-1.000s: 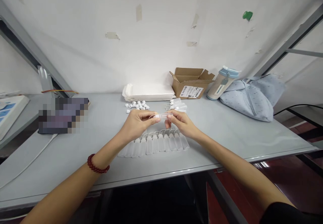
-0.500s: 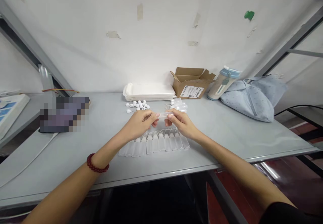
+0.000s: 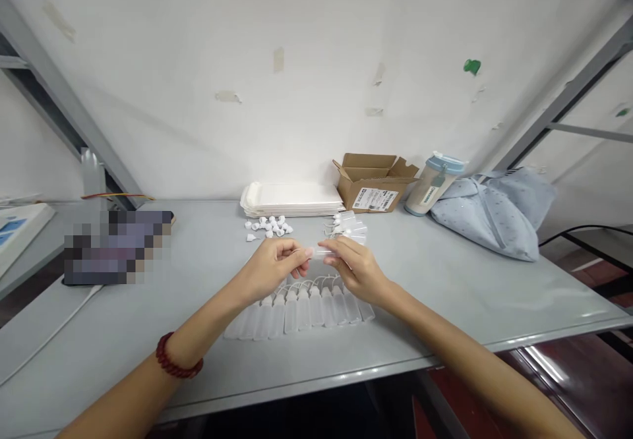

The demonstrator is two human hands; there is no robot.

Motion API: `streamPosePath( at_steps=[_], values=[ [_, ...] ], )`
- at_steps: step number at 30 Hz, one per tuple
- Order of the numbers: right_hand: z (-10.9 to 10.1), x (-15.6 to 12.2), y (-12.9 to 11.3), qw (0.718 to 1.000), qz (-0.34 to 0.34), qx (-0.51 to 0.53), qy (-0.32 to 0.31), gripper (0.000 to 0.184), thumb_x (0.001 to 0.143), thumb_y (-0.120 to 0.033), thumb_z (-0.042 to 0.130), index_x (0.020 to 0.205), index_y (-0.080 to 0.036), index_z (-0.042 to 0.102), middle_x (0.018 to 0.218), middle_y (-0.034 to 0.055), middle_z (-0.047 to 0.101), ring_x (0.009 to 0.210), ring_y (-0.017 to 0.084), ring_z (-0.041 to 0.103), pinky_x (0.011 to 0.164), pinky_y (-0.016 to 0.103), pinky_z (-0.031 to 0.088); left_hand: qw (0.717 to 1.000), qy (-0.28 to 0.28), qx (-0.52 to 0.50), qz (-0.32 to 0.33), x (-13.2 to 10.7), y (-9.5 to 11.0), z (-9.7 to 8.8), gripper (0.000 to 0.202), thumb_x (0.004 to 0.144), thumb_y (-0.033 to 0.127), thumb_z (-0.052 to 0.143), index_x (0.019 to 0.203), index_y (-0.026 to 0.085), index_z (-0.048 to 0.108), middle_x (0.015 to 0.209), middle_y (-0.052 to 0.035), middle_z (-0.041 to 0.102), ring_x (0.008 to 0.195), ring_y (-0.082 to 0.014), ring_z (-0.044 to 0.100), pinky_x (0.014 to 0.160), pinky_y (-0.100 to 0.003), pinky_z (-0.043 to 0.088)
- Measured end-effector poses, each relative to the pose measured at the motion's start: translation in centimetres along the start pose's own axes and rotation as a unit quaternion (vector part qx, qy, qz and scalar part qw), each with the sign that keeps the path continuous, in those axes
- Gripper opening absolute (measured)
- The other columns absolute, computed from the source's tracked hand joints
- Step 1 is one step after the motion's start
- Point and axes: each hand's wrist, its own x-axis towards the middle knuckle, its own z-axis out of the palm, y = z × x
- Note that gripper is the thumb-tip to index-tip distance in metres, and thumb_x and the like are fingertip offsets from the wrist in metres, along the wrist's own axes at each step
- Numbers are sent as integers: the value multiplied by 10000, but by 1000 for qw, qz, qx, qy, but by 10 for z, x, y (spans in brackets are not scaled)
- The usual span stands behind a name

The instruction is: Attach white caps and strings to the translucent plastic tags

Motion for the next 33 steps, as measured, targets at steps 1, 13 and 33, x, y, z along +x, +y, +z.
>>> streamPosePath(
  at_steps=[1, 13, 33],
  values=[
    [0, 0, 0, 1000, 0, -3, -2, 214, 949, -203, 412, 1118, -162, 537, 763, 57, 562, 686, 160, 517, 616, 281, 455, 1000, 2, 8, 10, 0, 0, 0, 300, 835, 413, 542, 714, 153, 629, 695, -21, 654, 660, -145, 614, 654, -263, 493],
    [-11, 7, -5, 968, 186, 136, -99, 351, 947, -409, 410, 953, -158, 656, 719, 30, 595, 634, 131, 510, 607, 255, 407, 956, 69, 219, 181, -1, -13, 5, 192, 893, 273, 441, 848, 167, 594, 794, -32, 624, 707, -153, 546, 656, -279, 414],
    [-8, 3, -3, 994, 90, 28, -56, 330, 989, -316, 284, 943, -164, 574, 781, 66, 630, 700, 155, 579, 644, 268, 450, 999, -30, -26, -10, 1, -7, 11, 336, 815, 455, 534, 645, 165, 550, 579, 18, 535, 515, -109, 507, 478, -219, 414]
  ],
)
